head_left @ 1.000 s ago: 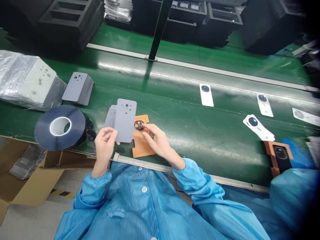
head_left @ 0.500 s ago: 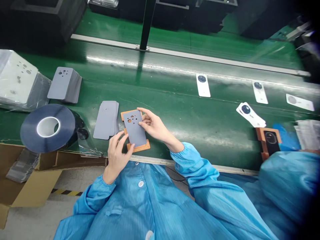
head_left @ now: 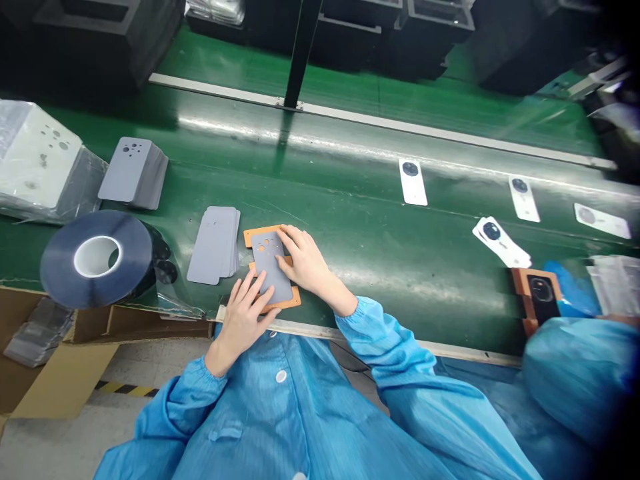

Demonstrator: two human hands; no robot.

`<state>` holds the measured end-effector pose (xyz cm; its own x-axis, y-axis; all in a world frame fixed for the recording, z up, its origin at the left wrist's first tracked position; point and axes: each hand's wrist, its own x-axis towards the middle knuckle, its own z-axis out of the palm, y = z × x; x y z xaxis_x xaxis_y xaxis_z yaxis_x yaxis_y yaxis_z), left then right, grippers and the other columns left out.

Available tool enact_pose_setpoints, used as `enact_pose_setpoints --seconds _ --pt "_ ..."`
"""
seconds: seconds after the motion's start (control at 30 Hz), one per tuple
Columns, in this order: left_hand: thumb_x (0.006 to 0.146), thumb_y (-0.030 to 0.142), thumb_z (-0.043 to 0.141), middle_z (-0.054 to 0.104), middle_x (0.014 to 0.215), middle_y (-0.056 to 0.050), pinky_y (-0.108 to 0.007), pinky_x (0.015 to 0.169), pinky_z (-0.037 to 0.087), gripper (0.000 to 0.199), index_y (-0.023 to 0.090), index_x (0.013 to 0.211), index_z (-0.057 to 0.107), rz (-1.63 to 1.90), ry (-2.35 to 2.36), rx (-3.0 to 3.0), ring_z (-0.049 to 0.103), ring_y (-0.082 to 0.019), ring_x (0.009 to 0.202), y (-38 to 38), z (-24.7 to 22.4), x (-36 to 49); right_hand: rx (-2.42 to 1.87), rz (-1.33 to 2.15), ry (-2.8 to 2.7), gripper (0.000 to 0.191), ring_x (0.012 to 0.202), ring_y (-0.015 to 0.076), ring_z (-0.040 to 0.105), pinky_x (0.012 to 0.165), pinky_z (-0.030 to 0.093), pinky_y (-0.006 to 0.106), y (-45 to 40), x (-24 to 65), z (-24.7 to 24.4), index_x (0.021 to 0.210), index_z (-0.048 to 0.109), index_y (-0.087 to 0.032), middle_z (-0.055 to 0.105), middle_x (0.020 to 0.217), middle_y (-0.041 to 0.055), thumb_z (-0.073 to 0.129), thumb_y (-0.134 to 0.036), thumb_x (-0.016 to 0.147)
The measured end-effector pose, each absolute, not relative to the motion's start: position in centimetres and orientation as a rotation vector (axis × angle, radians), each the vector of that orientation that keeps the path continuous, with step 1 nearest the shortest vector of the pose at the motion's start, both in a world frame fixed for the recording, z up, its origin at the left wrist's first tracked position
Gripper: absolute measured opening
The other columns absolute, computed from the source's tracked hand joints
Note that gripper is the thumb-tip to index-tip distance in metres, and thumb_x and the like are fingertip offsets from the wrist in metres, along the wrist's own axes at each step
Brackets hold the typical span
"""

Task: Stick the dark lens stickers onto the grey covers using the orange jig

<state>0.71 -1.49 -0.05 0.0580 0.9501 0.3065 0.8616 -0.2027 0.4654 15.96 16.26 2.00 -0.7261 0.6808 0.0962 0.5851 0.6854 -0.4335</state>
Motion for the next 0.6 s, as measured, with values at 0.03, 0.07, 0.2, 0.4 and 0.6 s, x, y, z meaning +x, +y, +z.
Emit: enact_pose_setpoints --seconds 0.03,0.07,0.2,0.4,0.6 --pt "0.097 0.030 0.068 0.055 0.157 -0.017 -0.063 0.119 0.040 0.040 0.023 0.137 0.065 0.847 1.876 2.154 0.041 -0.037 0.154 -1.5 -0.1 0.7 -0.980 0.546 -2.695 0.058 0.157 0.0315 0.032 0.126 0.028 0.059 15.9 15.8 2.1 0.161 0.042 -0.014 0.040 0.167 0.0192 0.042 -0.027 0.104" --pt "0.097 0.030 0.069 0.055 0.156 -0.017 -0.063 0.119 0.040 0.041 0.024 0.137 0.066 0.852 1.879 2.149 0.041 -0.037 0.154 -1.5 -0.1 0.8 -0.933 0.538 -2.746 0.058 0.159 0.0296 0.029 0.127 0.025 0.058 15.6 15.7 2.1 0.163 0.038 -0.014 0.037 0.169 0.0180 0.038 -0.027 0.106" --pt "0.098 0.031 0.067 0.059 0.152 -0.017 -0.062 0.120 0.040 0.040 0.023 0.138 0.066 0.847 1.901 2.177 0.044 -0.037 0.152 -1.6 -0.4 0.8 -0.825 0.495 -2.922 0.062 0.162 0.0300 0.024 0.129 0.020 0.058 14.1 15.1 2.2 0.164 0.036 -0.013 0.029 0.173 0.0162 0.038 -0.042 0.109" --pt "0.098 0.031 0.066 0.060 0.151 -0.016 -0.061 0.117 0.043 0.036 0.023 0.134 0.069 0.837 1.910 2.182 0.046 -0.038 0.150 -1.5 -0.5 0.9 -0.895 0.468 -2.944 0.061 0.162 0.0309 0.024 0.128 0.014 0.064 14.0 14.5 2.4 0.163 0.039 -0.015 0.029 0.172 0.0157 0.040 -0.045 0.110" --pt "0.096 0.028 0.068 0.058 0.154 -0.015 -0.062 0.114 0.046 0.036 0.022 0.132 0.068 0.911 1.924 2.083 0.047 -0.038 0.149 -1.3 0.1 1.0 -1.001 0.611 -2.745 0.055 0.159 0.0283 0.031 0.129 0.021 0.059 14.1 15.6 2.3 0.159 0.047 -0.017 0.039 0.168 0.0164 0.042 -0.040 0.109"
